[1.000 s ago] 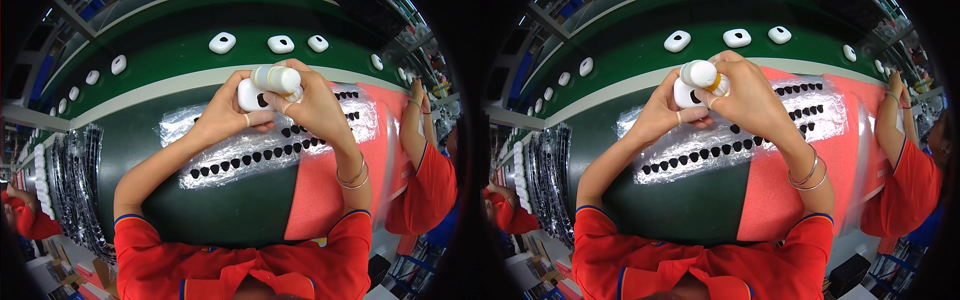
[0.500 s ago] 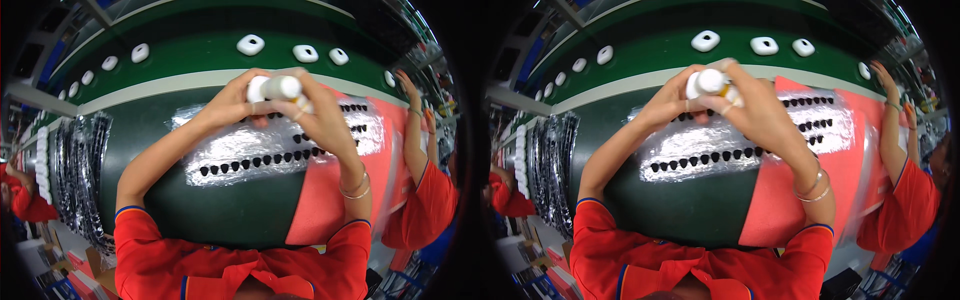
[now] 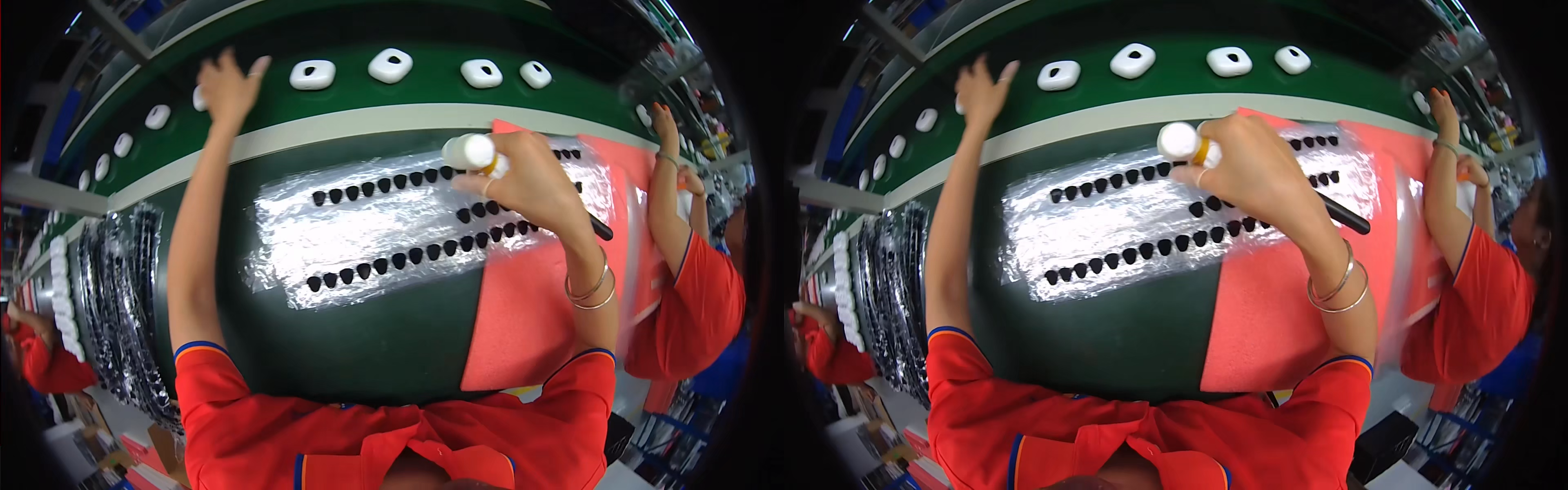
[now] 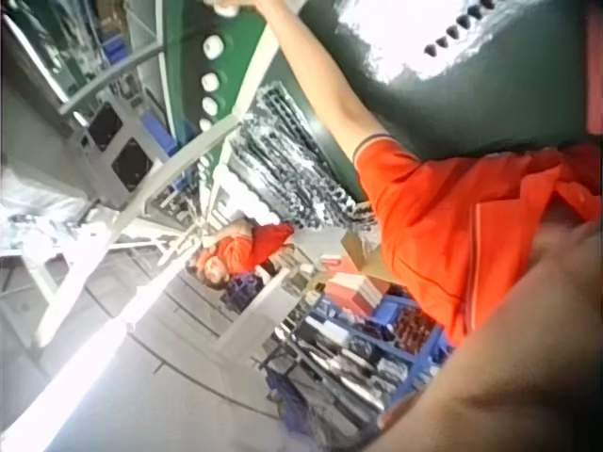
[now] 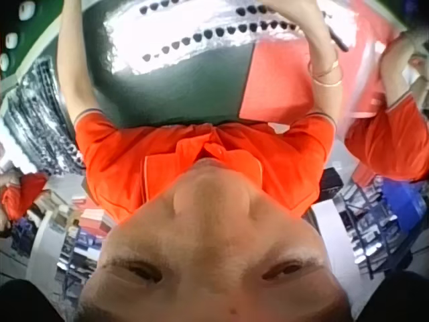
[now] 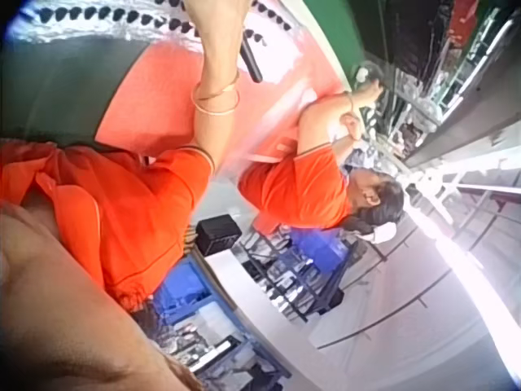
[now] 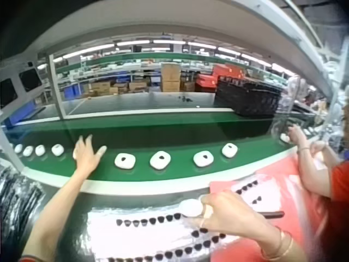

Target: Assembling small white plastic components on an industrial production line.

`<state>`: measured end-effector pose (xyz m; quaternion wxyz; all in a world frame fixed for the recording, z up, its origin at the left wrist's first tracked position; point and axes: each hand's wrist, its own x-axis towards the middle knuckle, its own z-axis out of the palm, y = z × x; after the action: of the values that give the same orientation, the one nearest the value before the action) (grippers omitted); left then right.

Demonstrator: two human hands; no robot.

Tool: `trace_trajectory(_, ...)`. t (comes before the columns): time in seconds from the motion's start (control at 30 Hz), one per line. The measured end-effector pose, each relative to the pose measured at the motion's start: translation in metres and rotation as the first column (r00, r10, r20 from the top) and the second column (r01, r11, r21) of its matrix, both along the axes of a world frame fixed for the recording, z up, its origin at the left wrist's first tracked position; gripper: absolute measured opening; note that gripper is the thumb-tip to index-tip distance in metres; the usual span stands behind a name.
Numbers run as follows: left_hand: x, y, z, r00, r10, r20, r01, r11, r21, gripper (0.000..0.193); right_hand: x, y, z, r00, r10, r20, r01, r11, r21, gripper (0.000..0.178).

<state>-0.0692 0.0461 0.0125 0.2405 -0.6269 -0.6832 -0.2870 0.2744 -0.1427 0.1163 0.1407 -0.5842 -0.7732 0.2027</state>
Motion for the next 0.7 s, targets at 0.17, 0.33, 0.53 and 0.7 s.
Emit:
trace_trajectory(0.17, -0.056, 0.011, -0.017, 0.936, 0.160, 0.315, -0.062, 0.952, -0.300, 0.078, 0.003, -0.011, -0.030, 0.986, -0.006, 0.168, 0.017, 0.998, -0.061, 0.042)
trace_trajectory(0.33, -0.033, -0.011, 0.001, 0.631, -0.150, 0.761, 0.333, 0.938, -0.091, 0.067, 0.006, 0.000, -0.018, 0.982, 0.096, 0.161, -0.058, 0.972, -0.227, 0.027)
trace_trajectory(0.53, 0.062, -0.085, 0.047, 0.125, -0.372, 0.920, 0.806, 0.579, 0.124, 0.062, -0.024, -0.002, 0.028, 0.921, -0.016, -0.388, -0.028, 0.994, -0.106, 0.025)
trace_trajectory(0.7, 0.123, -0.154, 0.071, -0.121, -0.100, 0.988, 0.950, 0.277, 0.145, 0.055, -0.039, -0.005, 0.015, 0.830, -0.003, -0.558, 0.025, 0.999, 0.033, 0.025)
